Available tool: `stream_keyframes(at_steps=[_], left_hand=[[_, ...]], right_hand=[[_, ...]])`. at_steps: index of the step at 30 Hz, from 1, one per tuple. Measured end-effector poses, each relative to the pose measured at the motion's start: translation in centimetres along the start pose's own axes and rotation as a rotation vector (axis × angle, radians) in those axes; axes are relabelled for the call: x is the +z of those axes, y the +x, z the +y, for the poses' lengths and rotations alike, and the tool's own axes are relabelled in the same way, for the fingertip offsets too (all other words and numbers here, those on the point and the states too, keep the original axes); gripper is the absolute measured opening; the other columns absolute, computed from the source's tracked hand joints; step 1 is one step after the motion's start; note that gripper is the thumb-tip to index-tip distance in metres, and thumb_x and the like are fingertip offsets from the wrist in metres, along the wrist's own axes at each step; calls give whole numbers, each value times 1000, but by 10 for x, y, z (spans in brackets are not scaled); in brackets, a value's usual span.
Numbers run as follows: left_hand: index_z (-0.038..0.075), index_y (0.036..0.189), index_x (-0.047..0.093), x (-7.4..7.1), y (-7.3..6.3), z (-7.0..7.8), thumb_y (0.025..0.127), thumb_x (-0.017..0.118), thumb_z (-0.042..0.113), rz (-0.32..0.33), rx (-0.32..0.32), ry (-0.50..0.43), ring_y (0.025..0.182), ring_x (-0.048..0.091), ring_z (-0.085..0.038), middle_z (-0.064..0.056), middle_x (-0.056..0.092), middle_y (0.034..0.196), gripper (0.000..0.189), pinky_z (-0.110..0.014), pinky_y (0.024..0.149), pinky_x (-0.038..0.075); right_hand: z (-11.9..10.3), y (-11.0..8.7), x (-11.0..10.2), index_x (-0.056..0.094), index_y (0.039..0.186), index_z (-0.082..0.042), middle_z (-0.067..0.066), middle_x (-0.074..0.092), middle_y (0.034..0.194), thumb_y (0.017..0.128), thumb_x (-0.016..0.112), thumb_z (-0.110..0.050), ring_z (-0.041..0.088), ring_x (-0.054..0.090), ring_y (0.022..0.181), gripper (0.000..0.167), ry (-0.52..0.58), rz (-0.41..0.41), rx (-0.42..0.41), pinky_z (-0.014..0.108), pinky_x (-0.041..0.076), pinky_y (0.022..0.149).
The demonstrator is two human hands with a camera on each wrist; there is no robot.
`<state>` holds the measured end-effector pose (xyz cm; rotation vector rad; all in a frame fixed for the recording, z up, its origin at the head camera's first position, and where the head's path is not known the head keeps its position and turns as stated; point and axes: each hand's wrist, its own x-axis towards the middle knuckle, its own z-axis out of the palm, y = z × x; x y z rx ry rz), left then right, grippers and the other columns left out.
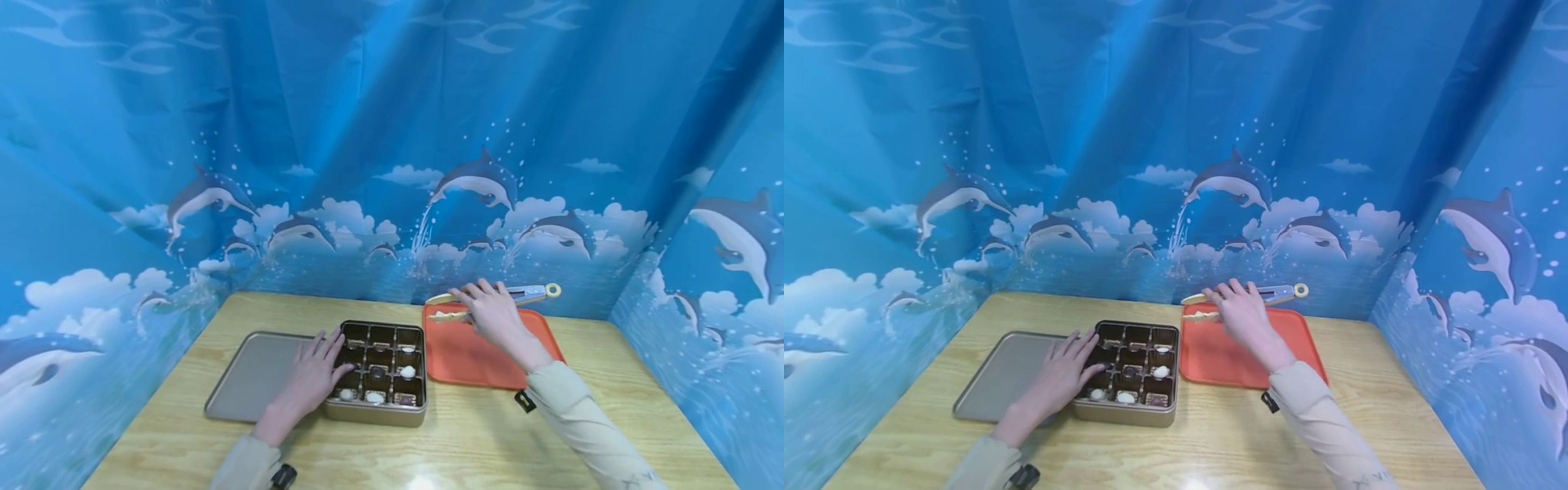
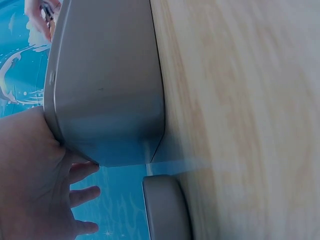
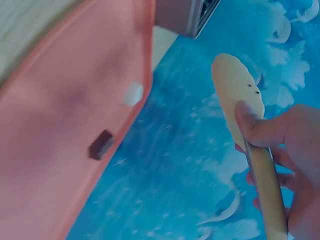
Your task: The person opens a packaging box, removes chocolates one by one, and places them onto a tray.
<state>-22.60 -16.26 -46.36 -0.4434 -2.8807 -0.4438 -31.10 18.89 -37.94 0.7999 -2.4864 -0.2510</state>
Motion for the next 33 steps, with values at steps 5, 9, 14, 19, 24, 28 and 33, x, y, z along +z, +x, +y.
stream_keyframes(at_steps=[5, 9, 14, 19, 24, 28, 33], left_hand=[[0, 154, 39, 2, 1, -2, 104, 52, 43, -6, -2, 3, 150, 24, -42, -14, 29, 164, 66, -70, 119, 17], [1, 154, 39, 4, 2, -4, 104, 52, 44, -8, -3, 5, 151, 24, -42, -13, 29, 164, 67, -69, 119, 16], [0, 153, 40, 4, 3, -4, 104, 53, 43, 0, 3, 4, 150, 24, -42, -15, 31, 163, 67, -70, 118, 17], [1, 154, 38, 4, 3, -4, 104, 52, 44, -3, -1, 16, 151, 22, -41, -13, 28, 165, 67, -69, 119, 16], [1, 153, 40, 4, 2, -5, 104, 53, 43, 0, 0, 18, 151, 24, -41, -14, 30, 164, 67, -69, 119, 17], [0, 153, 41, 4, 1, -5, 104, 54, 43, 4, 4, 23, 150, 25, -42, -14, 31, 163, 66, -69, 119, 18], [1, 153, 40, 5, 2, -5, 104, 53, 44, 7, 2, 28, 151, 24, -41, -13, 29, 164, 67, -68, 119, 17]], right_hand=[[-14, 16, -9, 67, 135, -21, 2, 68, 114, 81, 84, -33, 26, 55, 103, 58, -34, -31, -147, 44, 45, 80], [-23, 28, -14, 68, 133, -23, 0, 69, 113, 78, 87, -35, 25, 57, 105, 59, -60, -58, -215, 42, 45, 80], [-34, 38, -14, 69, 131, -27, -2, 69, 112, 77, 88, -32, 24, 57, 105, 58, -92, -101, -254, 40, 44, 79], [-43, 46, -12, 71, 128, -30, -4, 70, 109, 76, 89, -31, 22, 57, 103, 54, -175, -125, -306, 41, 46, 83], [-55, 57, -11, 75, 119, -35, -9, 73, 104, 87, 80, -18, 18, 58, 101, 37, -259, -134, -368, 38, 44, 86], [-66, 64, -13, 78, 109, -39, -12, 72, 95, 91, 76, -19, 15, 56, 93, 27, -323, -138, -417, 34, 37, 79], [-81, 71, -12, 78, 103, -40, -15, 71, 94, 93, 74, -21, 13, 55, 96, 22, -377, -231, -408, 33, 39, 84]])
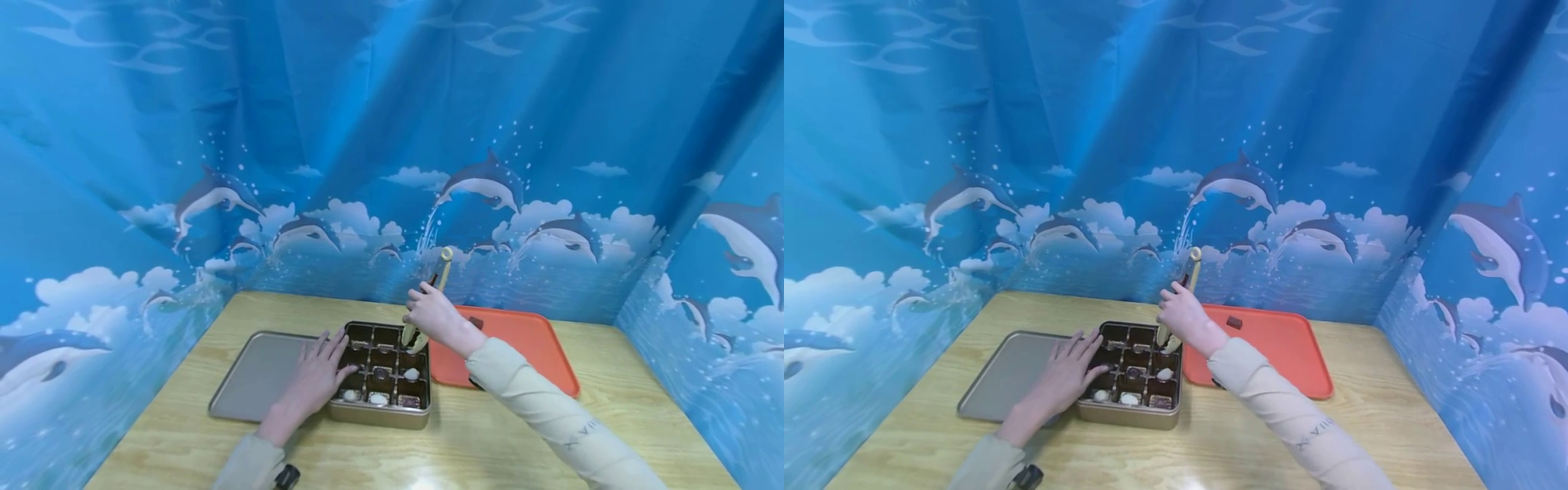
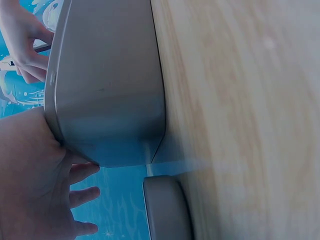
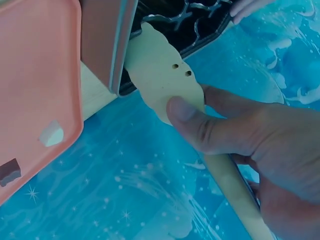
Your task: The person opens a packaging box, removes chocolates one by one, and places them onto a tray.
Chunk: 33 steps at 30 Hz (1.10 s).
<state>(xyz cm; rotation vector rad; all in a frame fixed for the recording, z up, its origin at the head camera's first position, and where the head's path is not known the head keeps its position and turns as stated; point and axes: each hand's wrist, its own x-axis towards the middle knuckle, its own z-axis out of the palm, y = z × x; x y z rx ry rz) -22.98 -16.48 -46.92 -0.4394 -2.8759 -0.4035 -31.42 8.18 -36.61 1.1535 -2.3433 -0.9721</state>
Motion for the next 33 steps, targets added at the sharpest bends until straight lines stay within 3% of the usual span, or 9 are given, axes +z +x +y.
stream_keyframes(at_steps=[6, 13, 20, 27, 33], left_hand=[[1, 153, 40, 2, -1, 3, 104, 53, 44, -5, 7, -2, 151, 25, -41, -13, 31, 164, 67, -68, 119, 18], [1, 153, 40, 0, -1, 5, 104, 53, 43, -8, 5, -12, 151, 25, -41, -13, 31, 164, 66, -68, 119, 18], [0, 153, 39, -2, 1, 4, 104, 53, 43, -12, 2, -10, 151, 24, -41, -14, 29, 164, 66, -69, 119, 16], [0, 153, 39, 0, 1, 1, 104, 53, 44, -9, -1, 3, 151, 23, -41, -14, 29, 164, 67, -69, 119, 17], [1, 154, 39, 1, 0, 1, 104, 52, 44, -13, -1, -7, 151, 23, -41, -14, 29, 164, 67, -69, 119, 17]], right_hand=[[-11, 3, 2, 79, 103, -36, -16, 72, 101, 93, 75, -23, 13, 55, 104, 17, 16, -107, 20, 36, 41, 96], [-16, 0, 4, 79, 86, -30, -12, 71, 91, 92, 76, -24, 14, 56, 98, 8, 8, -88, 79, 37, 42, 97], [-15, -2, 4, 78, 83, -26, -10, 72, 92, 92, 77, -22, 16, 57, 100, 11, 31, -105, 112, 42, 42, 101], [-10, -5, 10, 78, 85, -29, -11, 71, 88, 91, 77, -21, 16, 54, 90, 10, 53, -8, 128, 37, 38, 82], [-6, -7, 4, 80, 94, -30, -8, 73, 95, 90, 78, -20, 18, 58, 100, 11, 62, 19, 139, 43, 44, 97]])
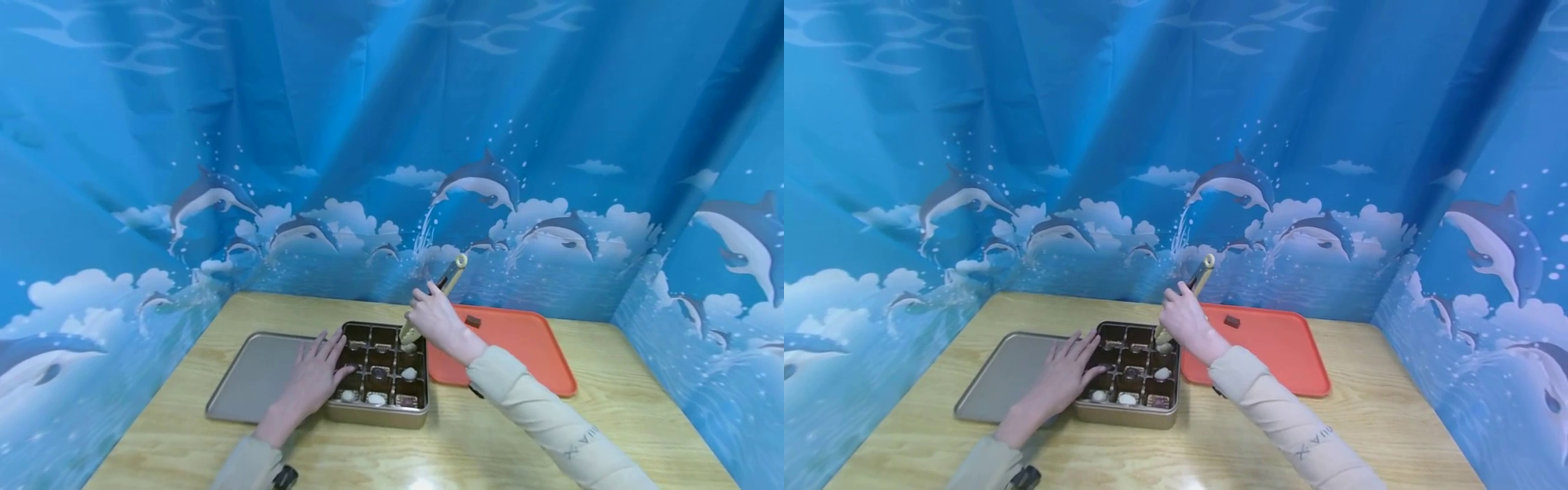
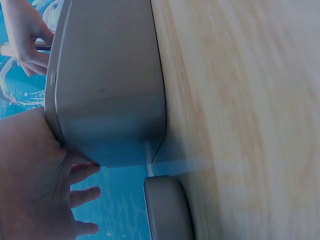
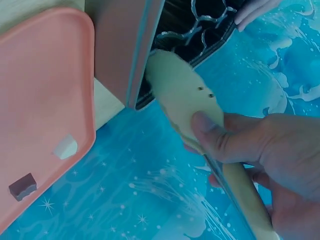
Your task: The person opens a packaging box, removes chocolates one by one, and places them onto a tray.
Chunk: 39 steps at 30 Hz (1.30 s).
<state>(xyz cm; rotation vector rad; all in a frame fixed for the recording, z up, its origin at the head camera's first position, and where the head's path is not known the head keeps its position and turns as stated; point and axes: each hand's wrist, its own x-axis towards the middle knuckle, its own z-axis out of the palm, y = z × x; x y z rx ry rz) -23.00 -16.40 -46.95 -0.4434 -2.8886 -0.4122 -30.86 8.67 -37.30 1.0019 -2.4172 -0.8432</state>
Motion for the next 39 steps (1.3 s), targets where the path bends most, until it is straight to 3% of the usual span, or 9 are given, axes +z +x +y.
stream_keyframes(at_steps=[9, 16, 23, 26, 30, 34, 39], left_hand=[[1, 154, 38, 0, -1, -2, 104, 52, 44, -2, -4, 6, 151, 25, -41, -14, 29, 164, 68, -69, 119, 18], [2, 154, 38, -1, -1, 0, 104, 52, 45, -8, -6, 5, 151, 24, -41, -12, 28, 165, 68, -69, 119, 18], [1, 154, 39, -1, 0, -1, 104, 52, 45, -7, -9, 3, 151, 24, -41, -12, 29, 165, 68, -69, 119, 18], [1, 154, 39, -1, 1, -1, 104, 52, 45, -5, -7, 4, 151, 24, -41, -13, 28, 165, 68, -69, 119, 17], [0, 154, 38, -1, 1, -1, 104, 52, 45, -7, -7, -5, 151, 22, -41, -14, 28, 165, 68, -70, 119, 17], [0, 154, 38, -1, 1, -2, 104, 52, 45, -9, -5, 8, 151, 22, -41, -13, 27, 165, 68, -69, 119, 17], [0, 154, 39, -2, 1, -1, 104, 52, 45, -8, 0, 13, 151, 24, -41, -14, 29, 164, 68, -69, 118, 18]], right_hand=[[0, 2, -4, 80, 101, -31, -10, 73, 103, 93, 74, -21, 18, 58, 106, 14, 3, -36, 2, 44, 43, 103], [-12, 10, -5, 79, 87, -29, -12, 71, 97, 96, 72, -25, 14, 56, 101, 12, -75, -132, -39, 39, 41, 99], [-16, 10, -4, 78, 90, -28, -9, 70, 98, 96, 72, -26, 17, 55, 102, 9, -47, -232, -13, 44, 41, 100], [-13, 7, -2, 78, 91, -27, -8, 72, 96, 96, 72, -26, 17, 56, 100, 8, 5, -219, 22, 44, 42, 101], [-8, 1, -2, 78, 96, -29, -7, 72, 96, 94, 73, -25, 17, 57, 98, 7, 43, -137, 37, 42, 44, 96], [-3, -3, -3, 76, 106, -33, -8, 72, 99, 92, 76, -25, 17, 56, 99, 16, 16, -64, 22, 40, 43, 90], [0, -2, -6, 76, 112, -36, -10, 72, 104, 93, 75, -23, 17, 55, 101, 22, -38, -59, -6, 38, 41, 90]])
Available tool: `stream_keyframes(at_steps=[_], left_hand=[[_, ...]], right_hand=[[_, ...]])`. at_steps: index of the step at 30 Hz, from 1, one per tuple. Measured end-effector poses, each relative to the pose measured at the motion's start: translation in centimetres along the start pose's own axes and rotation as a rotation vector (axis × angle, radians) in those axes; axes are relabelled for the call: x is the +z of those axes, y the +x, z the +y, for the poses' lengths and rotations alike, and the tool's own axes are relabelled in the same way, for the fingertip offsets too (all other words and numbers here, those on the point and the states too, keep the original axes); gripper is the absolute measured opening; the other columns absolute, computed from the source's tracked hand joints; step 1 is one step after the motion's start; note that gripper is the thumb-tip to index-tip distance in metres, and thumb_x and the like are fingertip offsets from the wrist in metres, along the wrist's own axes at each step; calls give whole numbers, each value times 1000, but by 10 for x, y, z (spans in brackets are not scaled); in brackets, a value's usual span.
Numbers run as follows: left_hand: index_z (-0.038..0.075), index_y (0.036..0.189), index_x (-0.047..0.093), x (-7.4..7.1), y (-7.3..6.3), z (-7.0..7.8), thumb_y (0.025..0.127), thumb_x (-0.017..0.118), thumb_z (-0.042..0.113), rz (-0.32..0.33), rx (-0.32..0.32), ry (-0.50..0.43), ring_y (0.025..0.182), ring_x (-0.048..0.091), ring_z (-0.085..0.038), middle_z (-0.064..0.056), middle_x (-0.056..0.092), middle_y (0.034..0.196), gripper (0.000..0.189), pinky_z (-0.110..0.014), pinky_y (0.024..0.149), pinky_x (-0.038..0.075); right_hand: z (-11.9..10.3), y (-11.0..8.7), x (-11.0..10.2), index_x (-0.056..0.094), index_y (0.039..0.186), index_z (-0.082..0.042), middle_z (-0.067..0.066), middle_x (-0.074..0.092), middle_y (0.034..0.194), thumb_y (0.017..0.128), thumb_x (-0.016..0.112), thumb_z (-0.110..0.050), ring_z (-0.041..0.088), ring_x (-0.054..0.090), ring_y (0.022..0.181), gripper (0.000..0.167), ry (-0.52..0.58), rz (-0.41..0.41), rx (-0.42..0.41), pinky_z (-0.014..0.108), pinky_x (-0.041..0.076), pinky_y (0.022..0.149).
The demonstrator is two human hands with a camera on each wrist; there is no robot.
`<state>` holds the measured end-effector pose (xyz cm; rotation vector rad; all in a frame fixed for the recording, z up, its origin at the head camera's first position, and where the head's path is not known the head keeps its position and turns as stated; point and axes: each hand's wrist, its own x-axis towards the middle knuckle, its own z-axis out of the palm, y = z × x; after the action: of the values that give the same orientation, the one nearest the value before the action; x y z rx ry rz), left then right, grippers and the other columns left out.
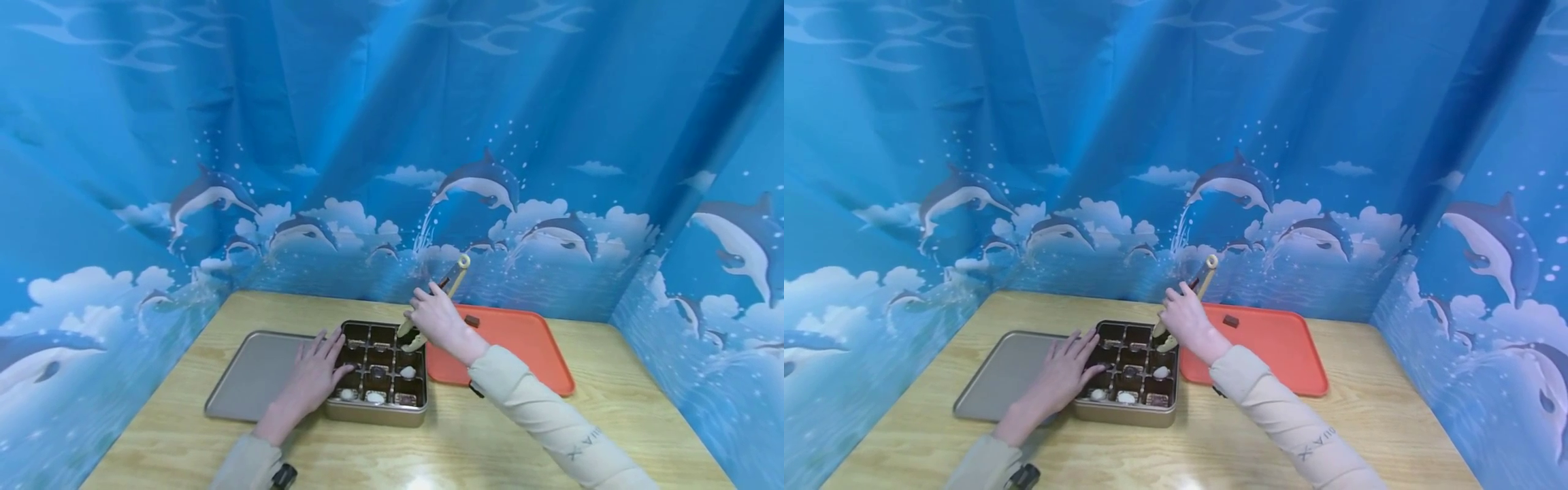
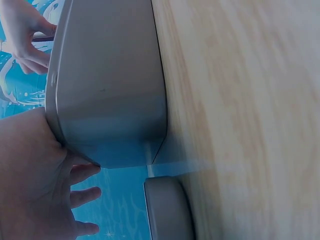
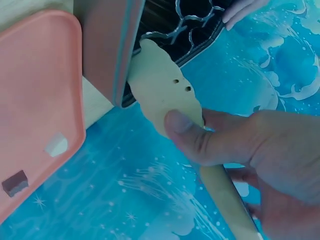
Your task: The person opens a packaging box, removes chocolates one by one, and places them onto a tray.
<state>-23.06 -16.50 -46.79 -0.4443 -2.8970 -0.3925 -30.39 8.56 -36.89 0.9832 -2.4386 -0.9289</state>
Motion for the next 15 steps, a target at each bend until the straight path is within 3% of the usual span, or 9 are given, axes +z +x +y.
stream_keyframes(at_steps=[9, 15], left_hand=[[1, 154, 39, -2, -1, 2, 104, 53, 43, -4, -3, -1, 151, 23, -41, -13, 29, 164, 67, -69, 119, 18], [0, 153, 40, 0, -1, 2, 104, 53, 43, 1, 3, 4, 150, 25, -41, -14, 30, 164, 67, -70, 118, 19]], right_hand=[[-6, 6, 2, 79, 100, -35, -14, 72, 102, 92, 77, -22, 15, 54, 102, 16, -89, 82, -122, 37, 42, 95], [-14, 7, 15, 80, 95, -33, -15, 72, 103, 93, 75, -24, 15, 54, 100, 11, -135, 112, -183, 35, 39, 88]])
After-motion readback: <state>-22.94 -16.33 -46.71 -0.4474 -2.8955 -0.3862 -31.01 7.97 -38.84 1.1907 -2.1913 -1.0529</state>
